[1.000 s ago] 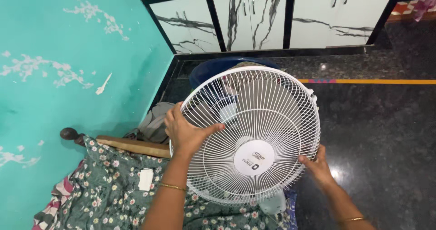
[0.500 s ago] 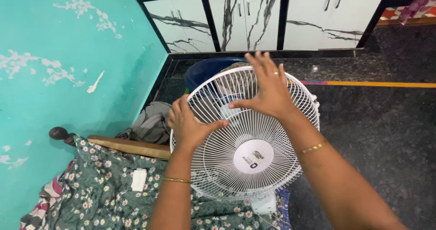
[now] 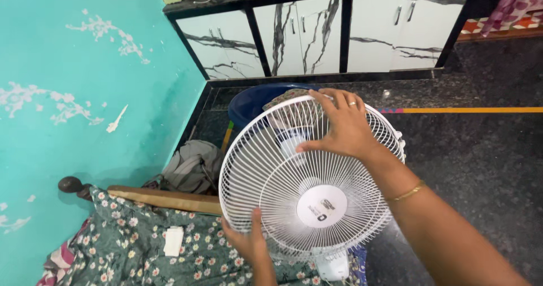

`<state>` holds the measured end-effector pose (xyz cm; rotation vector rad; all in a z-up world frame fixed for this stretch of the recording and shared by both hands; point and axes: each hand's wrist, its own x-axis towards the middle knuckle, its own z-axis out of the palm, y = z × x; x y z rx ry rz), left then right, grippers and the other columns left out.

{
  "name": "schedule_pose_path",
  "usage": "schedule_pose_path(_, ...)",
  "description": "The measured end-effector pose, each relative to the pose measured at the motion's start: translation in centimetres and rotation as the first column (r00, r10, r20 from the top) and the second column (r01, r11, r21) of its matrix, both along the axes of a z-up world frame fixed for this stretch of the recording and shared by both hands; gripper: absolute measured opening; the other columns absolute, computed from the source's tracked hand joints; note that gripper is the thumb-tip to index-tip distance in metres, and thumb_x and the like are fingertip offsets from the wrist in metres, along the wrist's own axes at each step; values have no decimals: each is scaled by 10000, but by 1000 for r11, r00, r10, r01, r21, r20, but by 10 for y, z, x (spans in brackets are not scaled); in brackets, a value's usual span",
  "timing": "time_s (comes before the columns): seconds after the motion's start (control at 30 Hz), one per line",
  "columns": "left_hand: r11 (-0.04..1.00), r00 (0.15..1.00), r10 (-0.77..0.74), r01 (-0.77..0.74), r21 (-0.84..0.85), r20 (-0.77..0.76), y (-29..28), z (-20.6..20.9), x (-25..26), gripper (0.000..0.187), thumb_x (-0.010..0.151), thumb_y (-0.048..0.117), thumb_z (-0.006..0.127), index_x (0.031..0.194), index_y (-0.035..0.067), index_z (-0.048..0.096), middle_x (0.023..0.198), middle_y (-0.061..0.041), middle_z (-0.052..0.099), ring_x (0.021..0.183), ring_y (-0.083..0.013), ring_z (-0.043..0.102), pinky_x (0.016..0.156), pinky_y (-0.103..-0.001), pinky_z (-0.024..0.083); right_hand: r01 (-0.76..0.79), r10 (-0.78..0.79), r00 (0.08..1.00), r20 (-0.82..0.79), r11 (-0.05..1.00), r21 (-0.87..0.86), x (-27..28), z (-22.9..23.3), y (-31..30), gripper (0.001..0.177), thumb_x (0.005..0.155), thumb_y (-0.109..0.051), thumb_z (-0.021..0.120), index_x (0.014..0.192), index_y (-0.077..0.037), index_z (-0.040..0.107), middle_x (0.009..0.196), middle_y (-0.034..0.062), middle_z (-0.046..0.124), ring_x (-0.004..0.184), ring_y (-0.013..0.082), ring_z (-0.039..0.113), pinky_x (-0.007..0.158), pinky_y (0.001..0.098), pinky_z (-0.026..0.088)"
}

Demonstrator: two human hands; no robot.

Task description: The person wipes the back and front of a white table fan with a cloth, then lifts and repositions the fan on a patterned bedsheet. The person handles the fan's power cord and plug while cleaning.

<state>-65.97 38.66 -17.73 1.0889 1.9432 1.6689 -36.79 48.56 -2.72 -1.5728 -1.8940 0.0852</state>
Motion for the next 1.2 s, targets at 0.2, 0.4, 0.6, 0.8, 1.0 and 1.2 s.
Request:
schedule_pose_path(0.2,993,986,122,-122,5,-118,-2,-55,-8,1048,645,432,922,1488,30,447,1321,-221,433,1289,-412,456,1055,-567,403,229,-281,933,-226,946,-231,65,-39,-26,1038,679,-699,824,1463,-83,535,1404,307,485,1413,448,376,1140,614,330)
schedule_pose_path(0.4,990,972,85,-57,130,-220,-3,-58,9,1013,560,402,957,1388,16,520,1277,-185,496,1223,-376,512,1052,-556,437,368,-379,793,-476,922,-122,106,-115,-61,890,768,-577,754,1468,-76,528,1421,225,496,1346,399,478,1104,519,408)
schedule_pose_path(0.6,997,958,79,-80,-5,276,1,-39,4,951,575,275,917,1382,2,494,1298,-163,488,1106,-305,589,915,-491,602,341,-446,518,-730,890,-302,145,-217,-95,700,941,-465,598,1480,-29,501,1426,183,574,1305,302,565,1102,459,436)
schedule_pose_path(0.8,987,987,155,-156,27,40,5,-42,-12,855,669,175,938,1368,-52,502,1320,-159,405,1197,-303,533,924,-451,580,147,-206,159,-966,972,-183,74,-310,-111,600,981,-465,624,1380,-22,550,1229,137,648,1105,202,602,964,364,475)
schedule_pose_path(1.0,984,985,152,-159,86,79,1,-18,-21,785,609,142,931,1266,-63,555,1260,-134,447,1124,-300,599,914,-429,576,113,-234,-2,-972,966,-233,57,-274,-136,612,895,-398,677,1373,-51,517,1180,105,653,1037,196,641,900,381,524)
schedule_pose_path(1.2,968,990,29,-63,243,140,-45,58,-1,676,727,114,877,1292,-55,544,1227,-133,461,1111,-281,626,923,-418,585,172,-53,62,-997,984,-42,68,-193,-177,663,887,-368,714,1419,-35,500,1248,89,634,1147,197,591,1000,375,467)
